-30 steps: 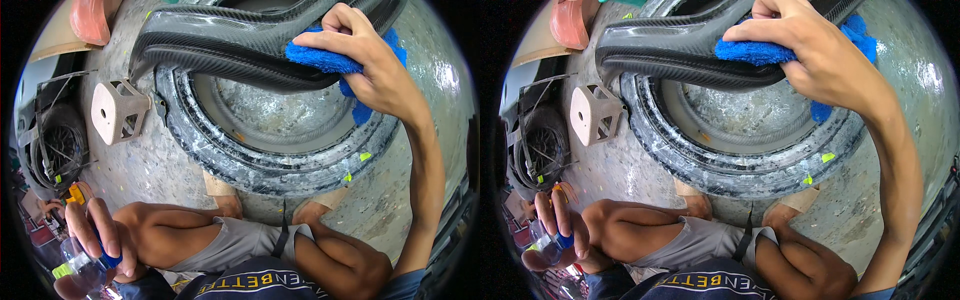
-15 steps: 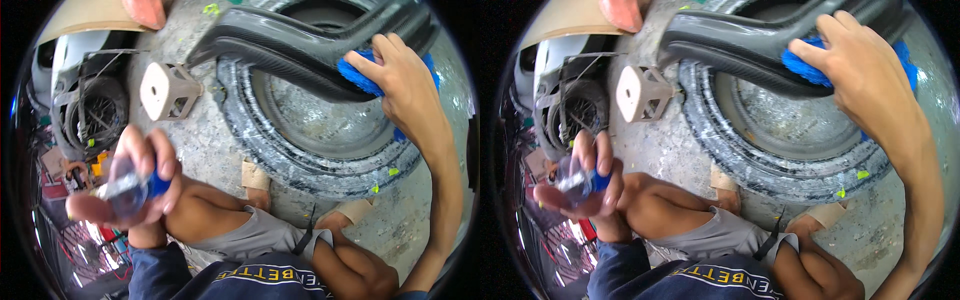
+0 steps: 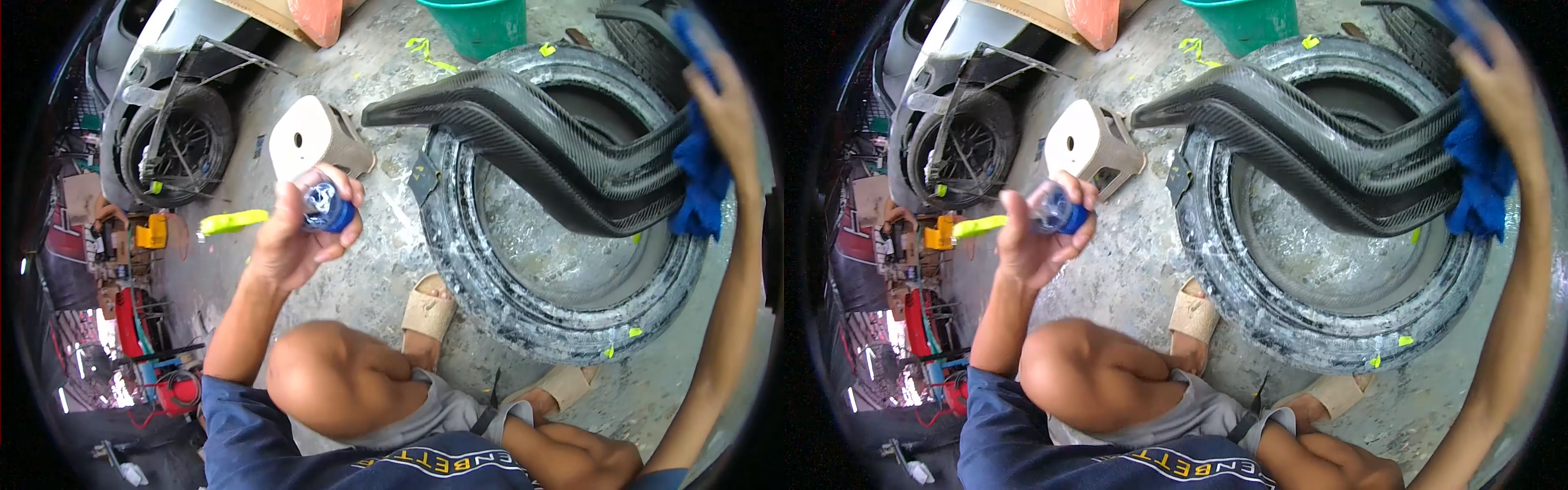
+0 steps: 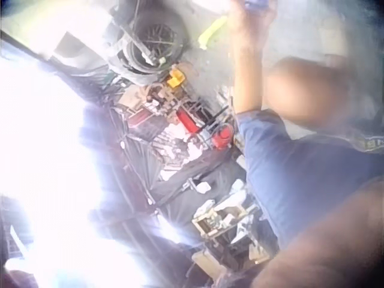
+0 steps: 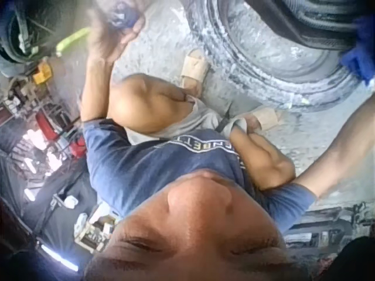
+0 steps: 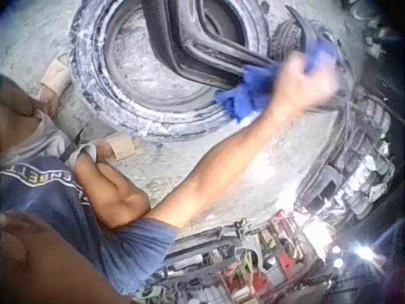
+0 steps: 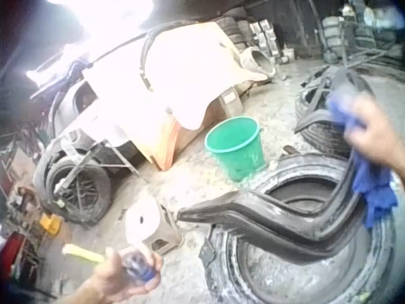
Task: The person mixes a blue liquid in a plastic cup by hand using a mixing tool and then wipes the surface of a carbon fiber car part with a blue cloth.
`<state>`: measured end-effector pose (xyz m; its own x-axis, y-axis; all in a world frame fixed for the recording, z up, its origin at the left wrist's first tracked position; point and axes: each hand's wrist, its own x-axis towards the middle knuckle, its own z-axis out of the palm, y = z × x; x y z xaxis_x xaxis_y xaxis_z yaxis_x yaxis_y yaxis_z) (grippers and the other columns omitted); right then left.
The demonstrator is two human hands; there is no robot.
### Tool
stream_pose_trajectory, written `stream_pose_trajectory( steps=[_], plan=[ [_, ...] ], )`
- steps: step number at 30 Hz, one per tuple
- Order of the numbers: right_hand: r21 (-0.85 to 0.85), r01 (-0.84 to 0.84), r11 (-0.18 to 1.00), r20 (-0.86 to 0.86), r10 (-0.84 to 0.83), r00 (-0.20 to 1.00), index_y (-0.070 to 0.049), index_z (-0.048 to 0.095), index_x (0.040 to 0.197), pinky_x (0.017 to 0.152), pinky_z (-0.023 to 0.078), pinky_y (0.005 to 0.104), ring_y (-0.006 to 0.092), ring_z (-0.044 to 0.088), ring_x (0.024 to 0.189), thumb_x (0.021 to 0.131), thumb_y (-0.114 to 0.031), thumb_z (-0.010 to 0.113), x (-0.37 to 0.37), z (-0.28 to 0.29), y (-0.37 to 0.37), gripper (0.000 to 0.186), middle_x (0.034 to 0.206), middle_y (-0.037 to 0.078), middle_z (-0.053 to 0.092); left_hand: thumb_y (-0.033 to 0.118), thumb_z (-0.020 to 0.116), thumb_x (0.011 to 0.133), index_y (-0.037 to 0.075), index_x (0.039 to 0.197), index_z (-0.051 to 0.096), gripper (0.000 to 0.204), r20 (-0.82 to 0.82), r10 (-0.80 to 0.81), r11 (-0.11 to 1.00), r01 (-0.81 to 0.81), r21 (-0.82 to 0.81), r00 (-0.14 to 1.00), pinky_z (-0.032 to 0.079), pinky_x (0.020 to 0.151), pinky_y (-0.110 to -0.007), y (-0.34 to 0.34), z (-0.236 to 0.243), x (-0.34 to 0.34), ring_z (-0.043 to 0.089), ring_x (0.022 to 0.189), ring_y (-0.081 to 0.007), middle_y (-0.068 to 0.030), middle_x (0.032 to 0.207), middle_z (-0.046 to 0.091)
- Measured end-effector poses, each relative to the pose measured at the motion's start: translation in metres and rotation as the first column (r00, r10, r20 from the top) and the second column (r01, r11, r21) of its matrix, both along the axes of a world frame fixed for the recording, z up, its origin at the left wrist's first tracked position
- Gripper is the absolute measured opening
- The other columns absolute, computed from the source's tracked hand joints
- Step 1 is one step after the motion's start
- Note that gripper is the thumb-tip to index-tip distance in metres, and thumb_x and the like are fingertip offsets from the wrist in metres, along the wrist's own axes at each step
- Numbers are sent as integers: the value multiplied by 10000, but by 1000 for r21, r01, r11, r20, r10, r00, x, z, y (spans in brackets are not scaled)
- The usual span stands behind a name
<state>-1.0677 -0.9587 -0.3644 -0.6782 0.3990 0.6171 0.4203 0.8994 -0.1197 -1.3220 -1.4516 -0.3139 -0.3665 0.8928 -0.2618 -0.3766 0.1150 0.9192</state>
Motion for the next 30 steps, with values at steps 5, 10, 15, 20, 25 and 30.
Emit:
stream_pose_trajectory(
  steps=[5,10,15,20,25,30],
  plan=[
    [34,88,996,400,-95,911,-153,594,1302,1041,357,422,316,503,1232,947,-285,553,-15,-23,-93,381,1312,144,554,608,797,679,52,1035,518,716,-36,-18,997,16,-74,999,336,421,-186,-14,-90,-10,564,730,-131,-90,1012,526],
    [4,-131,991,263,126,957,-45,609,1262,1003,416,391,315,553,1163,855,-62,650,-49,37,-227,410,1232,174,601,281,927,619,46,1070,511,657,-186,-160,987,159,-18,970,442,686,-244,-3,-136,-11,544,795,-89,-43,1015,530],
    [-578,-521,628,182,722,668,-144,613,1261,653,445,336,222,584,789,751,-171,698,-143,11,-370,518,1044,71,607,212,848,684,60,1065,514,529,-111,-69,998,68,-10,991,433,792,-268,-24,-177,-20,517,917,-100,-35,1053,534],
    [-666,-518,537,160,781,603,-82,622,1188,690,492,344,225,592,783,782,-101,593,-190,-49,-434,407,928,75,580,216,670,820,79,1070,508,328,-74,44,996,-49,-71,996,430,858,-275,-56,-218,-22,507,949,-103,-32,1022,532],
    [-760,-531,375,-111,730,675,-66,651,1049,729,519,381,267,626,816,740,-35,651,-208,-118,-478,311,982,124,615,97,794,773,78,1097,448,474,-11,407,899,-402,-172,913,477,866,-352,-98,-276,-16,549,994,-129,-30,1009,541],
    [-896,-329,299,-244,288,926,-19,667,947,811,511,356,287,640,902,826,-70,720,-213,-153,-503,141,1011,144,631,-52,705,799,41,1114,393,453,-485,457,872,-484,77,746,550,785,-294,-125,-304,-30,639,915,-200,-150,1112,569]
  ],
)
